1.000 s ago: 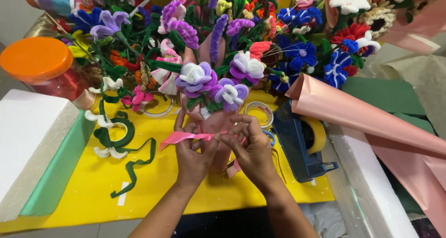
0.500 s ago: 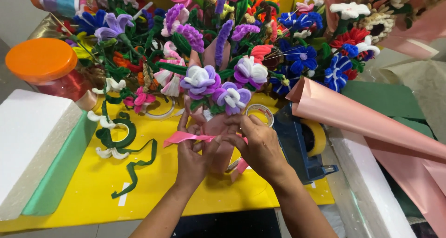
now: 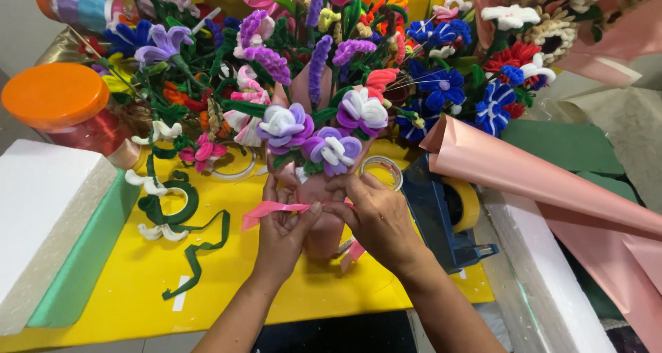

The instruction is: The person ties a pink ribbon into a bow around the base of a bouquet of pipe cleaner flowers by hand. The ribbon is pulled tight and the loops are adjusted to finish the arrangement.

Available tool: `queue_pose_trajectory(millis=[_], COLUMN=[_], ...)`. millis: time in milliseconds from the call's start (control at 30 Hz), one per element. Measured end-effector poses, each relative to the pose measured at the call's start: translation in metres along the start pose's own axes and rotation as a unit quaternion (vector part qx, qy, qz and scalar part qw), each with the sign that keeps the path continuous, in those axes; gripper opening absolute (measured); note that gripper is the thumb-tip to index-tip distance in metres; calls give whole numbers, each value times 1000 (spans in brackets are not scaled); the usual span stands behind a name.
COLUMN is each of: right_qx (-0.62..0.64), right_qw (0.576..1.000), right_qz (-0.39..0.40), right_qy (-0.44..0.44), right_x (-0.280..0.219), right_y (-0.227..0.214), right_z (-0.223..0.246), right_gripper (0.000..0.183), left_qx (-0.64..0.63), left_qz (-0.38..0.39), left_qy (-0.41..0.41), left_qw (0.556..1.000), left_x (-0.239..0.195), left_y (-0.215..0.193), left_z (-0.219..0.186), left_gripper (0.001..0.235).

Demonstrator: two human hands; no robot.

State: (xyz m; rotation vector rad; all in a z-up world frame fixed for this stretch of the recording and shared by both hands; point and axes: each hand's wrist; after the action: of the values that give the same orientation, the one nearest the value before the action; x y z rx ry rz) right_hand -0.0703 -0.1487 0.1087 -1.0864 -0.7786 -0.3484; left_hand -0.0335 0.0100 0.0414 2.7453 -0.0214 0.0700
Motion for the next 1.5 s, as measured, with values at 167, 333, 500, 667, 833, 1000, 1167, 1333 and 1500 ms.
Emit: queue_pose_trajectory(millis=[167, 333, 500, 667, 833, 1000, 1167, 1333, 1500], right_qx=[-70, -139, 76, 199, 191, 257, 284, 320, 372], right_qw=[997, 985, 915, 898, 891, 889, 884, 850, 830], right_qz=[-33, -97, 3, 24, 41, -3, -33, -45, -17], right_qy=[18, 30, 397, 391, 410, 380, 369, 417, 415], right_x=[-6, -2, 10, 15, 4, -4, -6, -20, -40], right_y=[1, -5, -6, 3, 9, 20, 26, 17, 6], right_z=[4, 4, -4, -11, -25, -37, -35, -41, -22], right_gripper=[28, 46, 89, 67, 52, 76, 56, 77, 62], left_qx=[18, 49, 43, 49, 44, 47, 40, 51, 52], left_qz=[1, 4, 11, 37, 51, 33, 43, 29, -4], left_qy=[-2, 21, 33, 79, 51, 36, 48, 44, 57], left_qw=[1000, 999, 998, 995, 996, 998, 997, 997, 997], left_x=[0, 0, 2, -1, -3, 0, 9, 10, 10], left_y=[-2, -2, -8, -5, 0, -5, -10, -4, -4], left_z=[-2, 6, 20, 4, -5, 0, 20, 13, 5], left_gripper=[93, 88, 79, 84, 111, 121, 126, 112, 104])
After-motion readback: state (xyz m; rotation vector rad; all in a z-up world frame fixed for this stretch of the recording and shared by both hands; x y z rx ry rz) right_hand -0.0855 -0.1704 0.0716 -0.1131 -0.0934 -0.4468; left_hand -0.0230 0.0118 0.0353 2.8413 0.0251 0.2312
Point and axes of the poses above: each hand's wrist, its own x-axis towards the middle knuckle, its own y-axis out of the palm, z = x × y, and after that the axes turned 15 degrees about -z, right-handed
